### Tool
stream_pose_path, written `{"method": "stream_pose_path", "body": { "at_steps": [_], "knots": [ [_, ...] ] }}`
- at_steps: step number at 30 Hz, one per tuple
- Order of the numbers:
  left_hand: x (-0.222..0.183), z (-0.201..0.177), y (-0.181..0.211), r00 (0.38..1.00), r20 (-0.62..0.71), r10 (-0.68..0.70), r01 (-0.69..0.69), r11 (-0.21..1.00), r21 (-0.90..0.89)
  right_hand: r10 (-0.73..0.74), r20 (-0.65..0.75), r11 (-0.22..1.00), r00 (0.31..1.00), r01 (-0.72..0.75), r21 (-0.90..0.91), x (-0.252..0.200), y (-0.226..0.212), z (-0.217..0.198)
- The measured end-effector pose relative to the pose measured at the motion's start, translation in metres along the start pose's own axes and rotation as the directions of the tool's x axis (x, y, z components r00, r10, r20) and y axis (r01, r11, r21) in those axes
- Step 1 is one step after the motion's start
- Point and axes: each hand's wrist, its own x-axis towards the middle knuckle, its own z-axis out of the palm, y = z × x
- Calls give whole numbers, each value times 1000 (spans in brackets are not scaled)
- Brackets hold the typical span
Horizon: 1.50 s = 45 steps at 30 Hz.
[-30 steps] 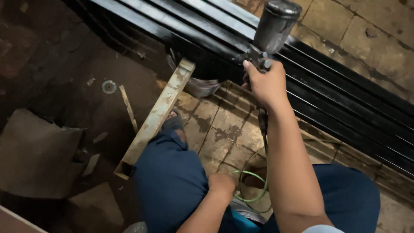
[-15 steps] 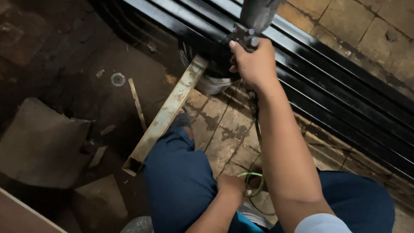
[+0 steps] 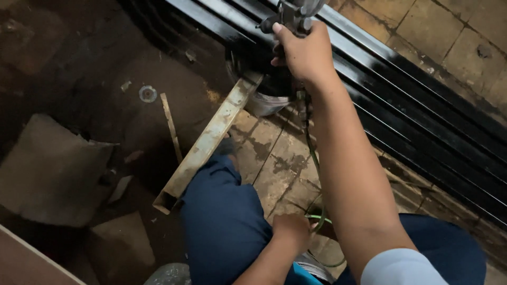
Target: Spray painting a stack of long metal bars with black paint using a pneumatic spray gun
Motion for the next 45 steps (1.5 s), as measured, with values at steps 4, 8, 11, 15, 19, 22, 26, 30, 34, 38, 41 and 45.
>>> {"method": "stream_pose_path", "body": {
  "at_steps": [4,8,11,15,19,22,26,30,34,38,41,45],
  "knots": [
    [2,0,0,1000,15,12,-12,1000,-27,86,-29,993,996,-88,-73,-5,-3,1],
    [0,-3,2,994,106,1,-7,998,57,167,-68,976,984,-175,-128,-13,2,-7],
    [3,-2,4,987,155,-31,19,997,79,172,-98,973,980,-185,-138,-19,5,-16],
    [1,-2,2,986,164,-33,19,996,82,169,-135,977,976,-184,-111,-21,15,-28],
    [37,24,-3,995,89,-47,34,988,152,155,-131,966,979,-178,-188,-37,10,-42],
    [36,26,-1,998,25,-58,54,987,153,178,-138,958,974,-203,-203,-39,17,-51],
    [28,21,-2,994,92,-59,37,976,217,167,-131,969,977,-188,-163,-47,21,-59],
    [37,27,-5,994,87,-70,51,979,197,169,-156,979,973,-184,-85,-55,25,-66],
    [42,29,-6,994,80,-70,58,988,145,151,-156,977,976,-171,-126,-63,33,-78],
    [53,36,-15,999,38,-11,4,981,192,170,-179,964,969,-201,-173,-65,45,-88],
    [49,34,-13,999,32,-4,-2,981,193,196,-196,960,961,-229,-161,-73,44,-95],
    [48,36,-12,996,53,-72,56,964,259,218,-222,959,950,-250,-129,-82,49,-105]
  ]
}}
